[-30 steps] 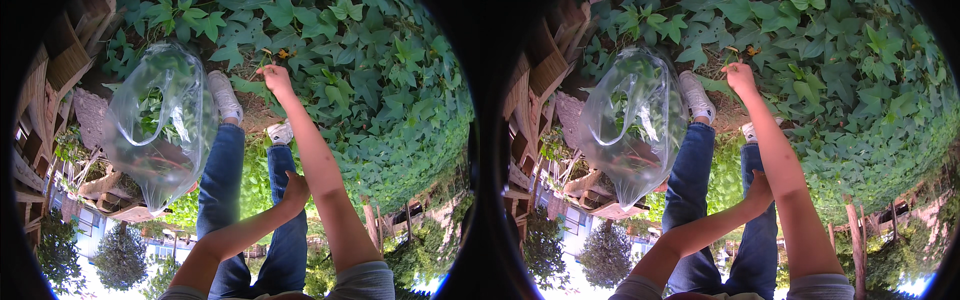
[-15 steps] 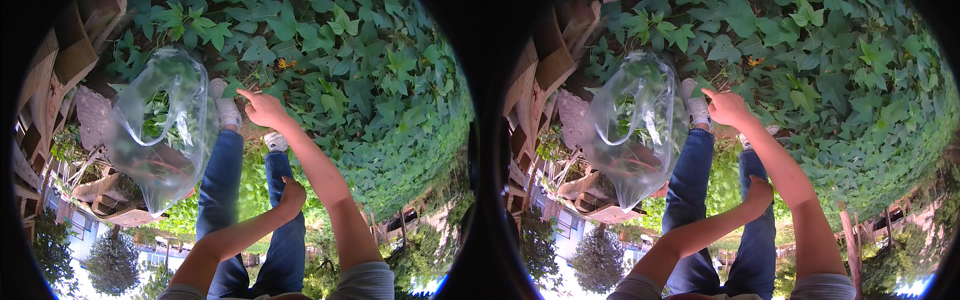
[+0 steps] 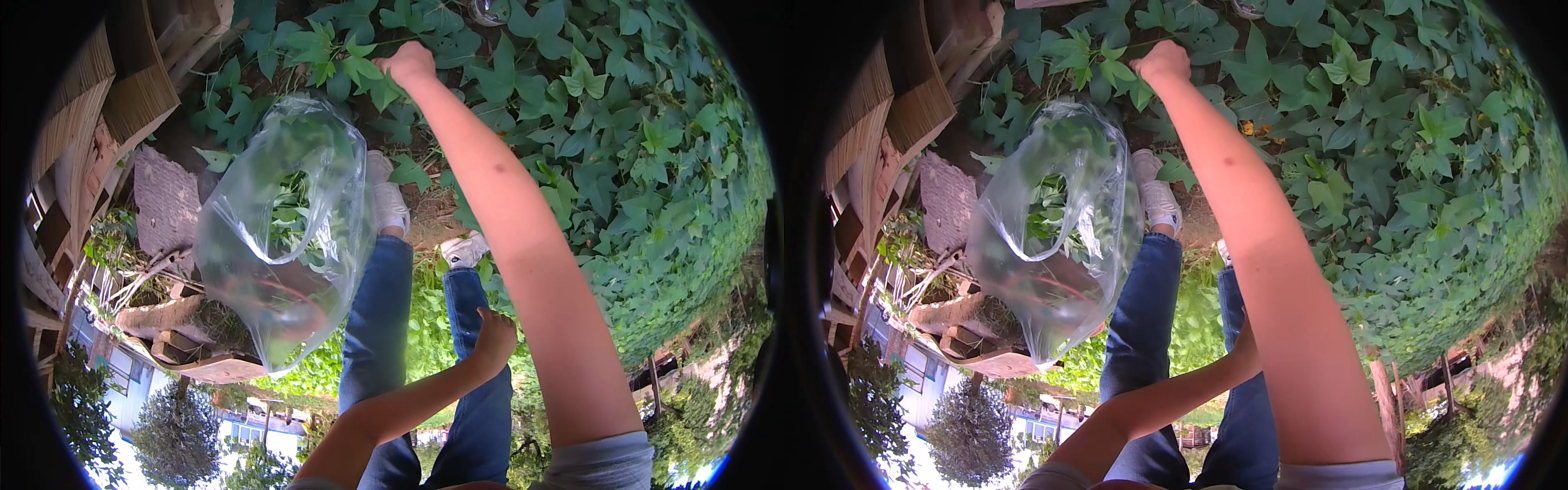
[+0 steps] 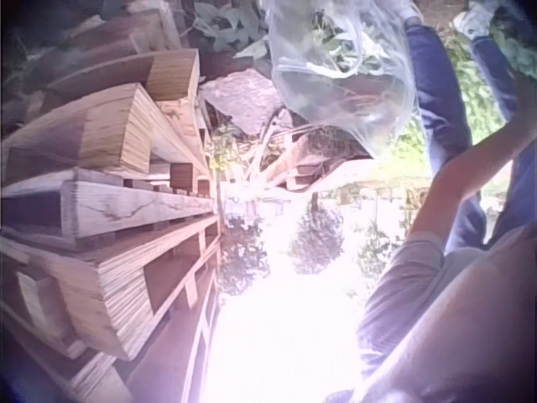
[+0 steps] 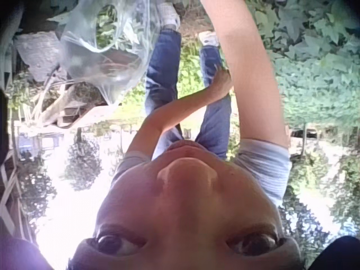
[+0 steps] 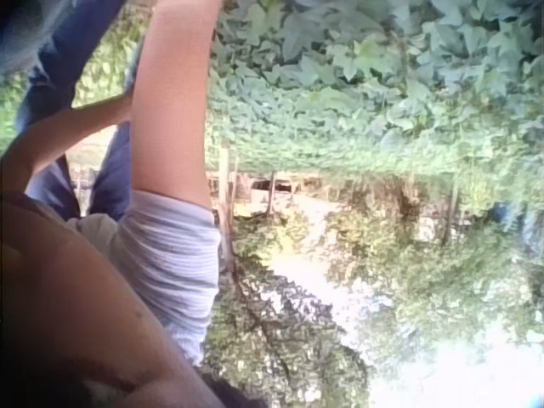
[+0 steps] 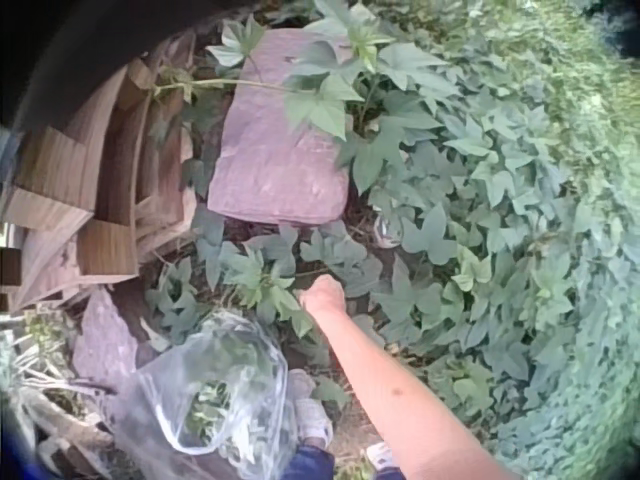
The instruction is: The person picks green leaves from a dense patch of ground-covering plants and places them into a clear plastic bag. The person repeatedly reaches into the foliage, plucks leaves by hand, and adds them to the bag, which gradually fills.
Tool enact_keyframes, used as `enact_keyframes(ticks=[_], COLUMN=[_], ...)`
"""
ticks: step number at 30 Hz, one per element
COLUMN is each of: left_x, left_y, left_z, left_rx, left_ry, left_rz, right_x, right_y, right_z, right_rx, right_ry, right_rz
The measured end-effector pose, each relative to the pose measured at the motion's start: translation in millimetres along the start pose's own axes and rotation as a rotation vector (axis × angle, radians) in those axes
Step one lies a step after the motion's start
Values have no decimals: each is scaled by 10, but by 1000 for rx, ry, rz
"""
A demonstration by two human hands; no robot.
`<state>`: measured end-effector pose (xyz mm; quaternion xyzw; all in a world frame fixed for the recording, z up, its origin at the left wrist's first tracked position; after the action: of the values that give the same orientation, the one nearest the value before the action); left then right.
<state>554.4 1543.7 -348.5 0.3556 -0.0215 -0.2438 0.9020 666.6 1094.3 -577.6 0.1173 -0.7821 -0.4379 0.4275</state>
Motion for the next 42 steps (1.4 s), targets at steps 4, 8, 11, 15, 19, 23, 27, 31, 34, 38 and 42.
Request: enact_keyframes(ticks=[4, 8, 11, 15, 19, 23, 27, 31, 34, 38, 42], left_x=[-49, 117, 135, 293, 568, 473, 287, 265, 222, 168, 127], left_y=[66, -32, 0, -40, -249, -239, -148, -104, -81, -36, -52], left_z=[-327, -25, 26, 292, 489, 355, 247, 234, 225, 140, 150], left_rx=[119, 171, 486, 792, 292, 190, 113, 25, -100, -107, -95], left_ry=[708, 496, 758, 1541, 373, -231, -965, -1076, -1153, -1175, -1192], left_rz=[299, 43, -139, -6, -146, -333, -617, -601, -552, -586, -634], right_x=[-282, -329, -262, -223, -217, -200, 64, 730, 1440, 1529, 817], right_y=[40, 111, 241, 424, 761, 1099, 1758, 1998, 1706, 1168, 965], right_z=[62, 30, -101, -338, -284, 422, 1408, 2353, 3120, 3501, 3925], right_rx=[5, 104, 203, 334, 417, 289, -82, -66, -17, -66, -293], right_ry=[-234, -255, -139, 97, -163, -734, -1105, -713, -550, -237, -174], right_rz=[-34, 105, 220, 96, 49, -188, -603, -488, -2, 104, -26])
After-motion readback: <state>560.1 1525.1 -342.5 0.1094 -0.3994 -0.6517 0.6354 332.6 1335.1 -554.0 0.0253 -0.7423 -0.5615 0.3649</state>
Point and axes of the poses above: each hand's wrist, its own y-axis away from the middle knuckle, its own x-axis out of the back of the hand, z = x × y, the point moved 7 cm from there along -y, towards the middle knuckle, and after that the axes turned 10 degrees about y, right-handed, at the moved point
